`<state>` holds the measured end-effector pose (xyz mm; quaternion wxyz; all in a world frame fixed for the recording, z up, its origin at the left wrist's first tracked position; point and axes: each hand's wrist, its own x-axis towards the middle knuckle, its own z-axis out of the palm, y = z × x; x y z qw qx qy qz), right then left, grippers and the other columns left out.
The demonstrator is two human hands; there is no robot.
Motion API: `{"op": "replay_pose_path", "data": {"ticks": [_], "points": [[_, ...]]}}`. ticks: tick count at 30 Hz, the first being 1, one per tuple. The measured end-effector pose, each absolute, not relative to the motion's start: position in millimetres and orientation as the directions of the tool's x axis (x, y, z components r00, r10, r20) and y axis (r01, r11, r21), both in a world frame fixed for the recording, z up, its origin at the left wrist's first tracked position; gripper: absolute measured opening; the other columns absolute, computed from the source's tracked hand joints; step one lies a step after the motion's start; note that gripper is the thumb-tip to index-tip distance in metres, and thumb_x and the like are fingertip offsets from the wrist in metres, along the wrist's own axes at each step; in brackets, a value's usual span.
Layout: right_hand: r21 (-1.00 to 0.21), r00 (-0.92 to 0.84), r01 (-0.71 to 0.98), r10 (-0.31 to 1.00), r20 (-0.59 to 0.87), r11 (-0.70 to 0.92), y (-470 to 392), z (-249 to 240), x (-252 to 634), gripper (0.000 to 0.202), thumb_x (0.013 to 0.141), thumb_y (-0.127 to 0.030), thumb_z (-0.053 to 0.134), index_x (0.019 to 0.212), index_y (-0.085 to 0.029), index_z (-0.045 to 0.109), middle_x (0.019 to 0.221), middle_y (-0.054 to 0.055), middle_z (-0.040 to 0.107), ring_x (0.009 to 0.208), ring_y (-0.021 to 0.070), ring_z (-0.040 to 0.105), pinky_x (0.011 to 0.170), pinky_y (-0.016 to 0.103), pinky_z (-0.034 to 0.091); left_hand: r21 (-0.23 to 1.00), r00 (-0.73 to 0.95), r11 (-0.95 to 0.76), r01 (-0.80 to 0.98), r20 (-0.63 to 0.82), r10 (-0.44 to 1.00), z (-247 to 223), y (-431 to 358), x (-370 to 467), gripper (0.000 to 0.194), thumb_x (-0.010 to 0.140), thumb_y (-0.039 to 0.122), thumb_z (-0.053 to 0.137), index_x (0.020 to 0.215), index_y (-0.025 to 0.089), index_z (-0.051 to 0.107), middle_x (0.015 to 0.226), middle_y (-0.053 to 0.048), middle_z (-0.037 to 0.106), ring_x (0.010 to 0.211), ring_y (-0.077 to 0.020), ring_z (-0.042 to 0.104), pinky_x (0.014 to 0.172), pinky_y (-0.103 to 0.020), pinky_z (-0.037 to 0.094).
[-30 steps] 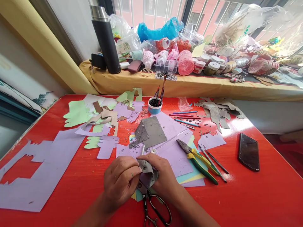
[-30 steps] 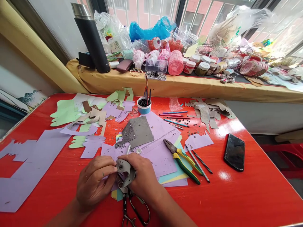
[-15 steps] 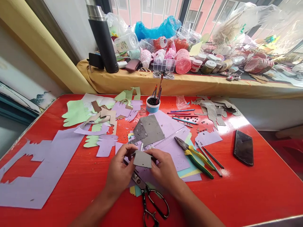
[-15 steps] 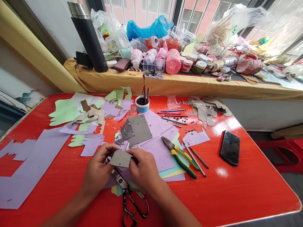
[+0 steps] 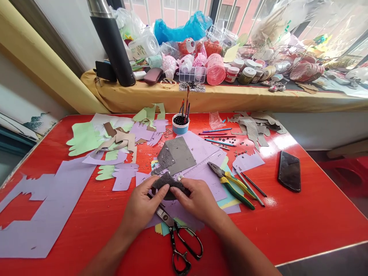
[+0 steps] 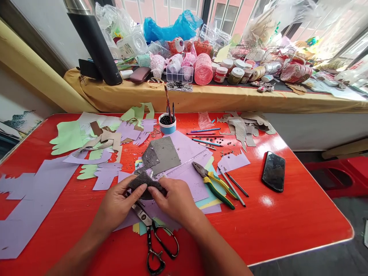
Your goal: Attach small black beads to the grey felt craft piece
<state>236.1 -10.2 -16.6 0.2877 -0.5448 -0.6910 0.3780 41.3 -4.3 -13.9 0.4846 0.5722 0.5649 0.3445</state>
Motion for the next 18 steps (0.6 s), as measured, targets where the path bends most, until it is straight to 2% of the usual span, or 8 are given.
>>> {"op": "replay_pose_path", "data": {"ticks": [3,7,12,18], "points": [[-0.871,-0.193,0.483,0.981,-0.003,0.092,-9.0,-16.3,236.0,0.035,0.099,-0.041,0.062,0.071,-0.021,0.054,0.063,-0.002,0.053,0.060,0.0150,0.044,0.058,0.028,0.029,0.957,0.099,0.251,0.145,-0.266,0.959,-16.4,-3.1,39.6,0.037,0.088,0.053,0.074,0.103,0.019,0.075,0.087,-0.003,0.076,0.080,-0.0222,0.069,0.072,-0.030,0.057],[-0.944,-0.133,0.331,0.990,-0.050,-0.003,-7.6,-13.7,237.3,0.029,0.101,-0.043,0.062,0.082,-0.021,0.065,0.068,-0.001,0.060,0.064,0.0166,0.054,0.060,0.027,0.036,0.944,0.053,0.330,0.019,-0.331,0.942,-17.1,-3.3,40.1,0.046,0.084,0.055,0.079,0.111,0.018,0.070,0.083,-0.001,0.074,0.068,-0.0188,0.067,0.063,-0.028,0.057],[-0.972,-0.133,0.230,0.987,-0.087,-0.055,-7.2,-12.5,237.4,0.029,0.101,-0.042,0.063,0.081,-0.021,0.062,0.067,-0.001,0.062,0.064,0.0163,0.060,0.061,0.026,0.041,0.944,0.090,0.324,0.057,-0.328,0.940,-15.8,-5.1,41.4,0.047,0.084,0.054,0.080,0.110,0.017,0.069,0.080,-0.001,0.074,0.069,-0.0196,0.070,0.065,-0.028,0.057],[-0.949,-0.134,0.314,0.990,-0.050,-0.005,-6.8,-13.9,237.3,0.031,0.101,-0.037,0.060,0.075,-0.021,0.062,0.066,-0.001,0.061,0.063,0.0155,0.056,0.060,0.026,0.038,0.952,0.082,0.265,0.151,-0.280,0.957,-14.2,-5.2,41.1,0.044,0.084,0.054,0.078,0.111,0.020,0.074,0.098,-0.005,0.078,0.088,-0.0226,0.072,0.076,-0.028,0.058]]}}
